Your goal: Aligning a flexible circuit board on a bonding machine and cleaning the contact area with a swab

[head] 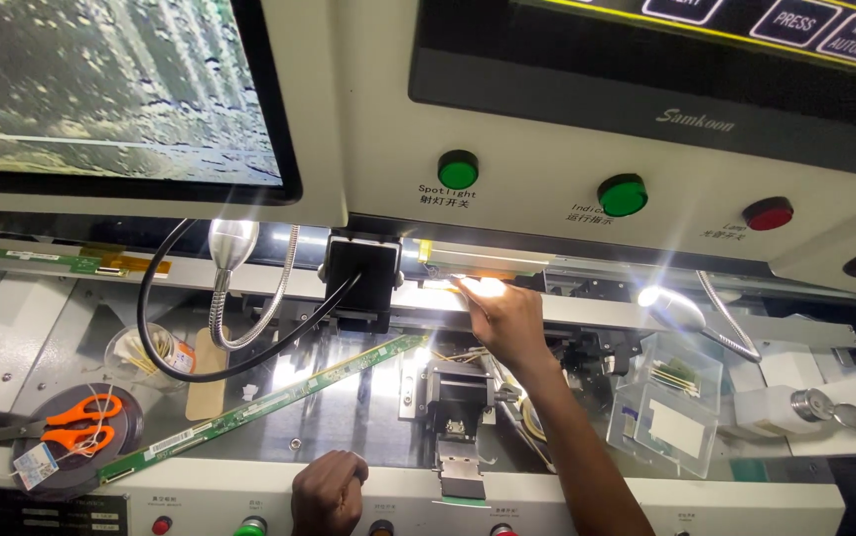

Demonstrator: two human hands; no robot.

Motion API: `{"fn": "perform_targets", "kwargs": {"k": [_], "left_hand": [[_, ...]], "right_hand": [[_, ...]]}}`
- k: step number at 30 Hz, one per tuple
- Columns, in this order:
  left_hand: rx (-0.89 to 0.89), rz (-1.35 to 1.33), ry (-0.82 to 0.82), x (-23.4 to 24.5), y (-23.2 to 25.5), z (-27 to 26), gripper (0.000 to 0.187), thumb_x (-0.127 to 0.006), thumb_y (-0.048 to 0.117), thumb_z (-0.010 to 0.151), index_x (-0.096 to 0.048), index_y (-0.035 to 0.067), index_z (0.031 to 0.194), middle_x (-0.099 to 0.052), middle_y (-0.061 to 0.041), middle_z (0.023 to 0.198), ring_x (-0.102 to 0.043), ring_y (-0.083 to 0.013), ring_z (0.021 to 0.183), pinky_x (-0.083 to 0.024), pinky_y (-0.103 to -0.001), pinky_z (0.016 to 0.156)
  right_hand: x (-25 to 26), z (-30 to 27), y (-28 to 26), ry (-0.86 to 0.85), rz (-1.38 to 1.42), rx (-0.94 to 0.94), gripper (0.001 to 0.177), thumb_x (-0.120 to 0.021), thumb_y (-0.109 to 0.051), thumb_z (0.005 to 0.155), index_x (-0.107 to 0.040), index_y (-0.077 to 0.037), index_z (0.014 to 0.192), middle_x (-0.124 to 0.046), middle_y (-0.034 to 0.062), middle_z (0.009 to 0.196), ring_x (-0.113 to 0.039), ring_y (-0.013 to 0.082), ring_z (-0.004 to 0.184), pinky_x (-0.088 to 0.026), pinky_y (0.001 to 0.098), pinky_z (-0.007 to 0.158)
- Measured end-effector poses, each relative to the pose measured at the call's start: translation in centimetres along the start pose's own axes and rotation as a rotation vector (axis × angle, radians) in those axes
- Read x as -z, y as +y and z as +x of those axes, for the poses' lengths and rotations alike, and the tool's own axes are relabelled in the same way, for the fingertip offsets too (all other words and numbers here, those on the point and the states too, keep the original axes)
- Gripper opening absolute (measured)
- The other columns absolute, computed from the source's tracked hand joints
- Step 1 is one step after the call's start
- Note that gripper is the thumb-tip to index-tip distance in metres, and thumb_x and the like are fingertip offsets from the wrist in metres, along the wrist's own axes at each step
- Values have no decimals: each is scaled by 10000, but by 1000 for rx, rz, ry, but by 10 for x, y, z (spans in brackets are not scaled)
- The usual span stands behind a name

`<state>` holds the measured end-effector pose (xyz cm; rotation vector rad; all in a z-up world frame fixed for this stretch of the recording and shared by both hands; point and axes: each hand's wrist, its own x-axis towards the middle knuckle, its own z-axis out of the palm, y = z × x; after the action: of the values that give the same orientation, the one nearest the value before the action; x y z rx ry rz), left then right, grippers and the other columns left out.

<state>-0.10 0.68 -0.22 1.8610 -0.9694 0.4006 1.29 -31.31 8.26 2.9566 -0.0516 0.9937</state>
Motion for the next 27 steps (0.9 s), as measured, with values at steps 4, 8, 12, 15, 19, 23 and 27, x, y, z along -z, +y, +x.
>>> {"fn": "perform_targets", "kwargs": {"k": [4, 8, 12, 15, 19, 23, 27], "left_hand": [[-15, -13, -3, 0, -2, -2, 225, -404, -122, 575, -464, 94, 565, -406, -17, 492, -343, -179, 419, -233, -318, 415], [-14, -8, -9, -1, -6, -4, 230, -404, -117, 568, -470, 103, 559, -407, -13, 484, -349, -175, 414, -239, -310, 412], [-18, -30, -17, 1, -1, 2, 225, -403, -121, 583, -462, 96, 568, -399, -18, 493, -338, -184, 419, -238, -315, 418], [-15, -25, 5, 0, 1, 1, 235, -399, -124, 577, -474, 97, 554, -424, -9, 483, -346, -171, 405, -239, -305, 406], [-6, -32, 4, 0, -2, -1, 246, -411, -133, 597, -494, 96, 561, -450, -4, 493, -375, -169, 418, -256, -300, 413], [-52, -28, 13, -1, 1, 2, 264, -397, -152, 586, -471, 100, 555, -417, -1, 492, -351, -162, 415, -264, -284, 414], [-26, 21, 35, -6, 6, 5, 246, -401, -89, 545, -460, 149, 534, -418, 32, 479, -369, -155, 404, -258, -306, 400]], "right_hand": [[11, -1, 1, -10, 54, -10, 535, -624, -82, 835, -637, -360, 1292, -584, -36, 647, -472, 177, 490, -341, 351, 434], [24, -3, 6, 7, 77, -23, 297, -679, -40, 852, -747, -193, 1097, -588, -32, 705, -391, 103, 453, -305, 278, 380], [2, -6, 5, -66, -20, -22, 508, -675, -117, 865, -630, -372, 1301, -413, -50, 493, -342, 124, 437, -277, 325, 410], [0, -1, 1, -68, -38, 6, 500, -637, -128, 856, -633, -371, 1294, -435, 11, 497, -417, 213, 438, -305, 379, 420], [25, -10, 14, -61, 20, -26, 496, -653, -27, 816, -680, -305, 1227, -734, 13, 985, -450, 106, 464, -368, 268, 387], [63, -18, 15, 126, 253, -152, 210, -589, -5, 886, -726, -61, 1036, -656, 61, 803, -606, 195, 670, -470, 314, 574], [108, -54, 24, 287, 447, -463, 170, -591, -88, 954, -733, -29, 1025, -748, 54, 922, -558, 80, 606, -402, 213, 554]]}}
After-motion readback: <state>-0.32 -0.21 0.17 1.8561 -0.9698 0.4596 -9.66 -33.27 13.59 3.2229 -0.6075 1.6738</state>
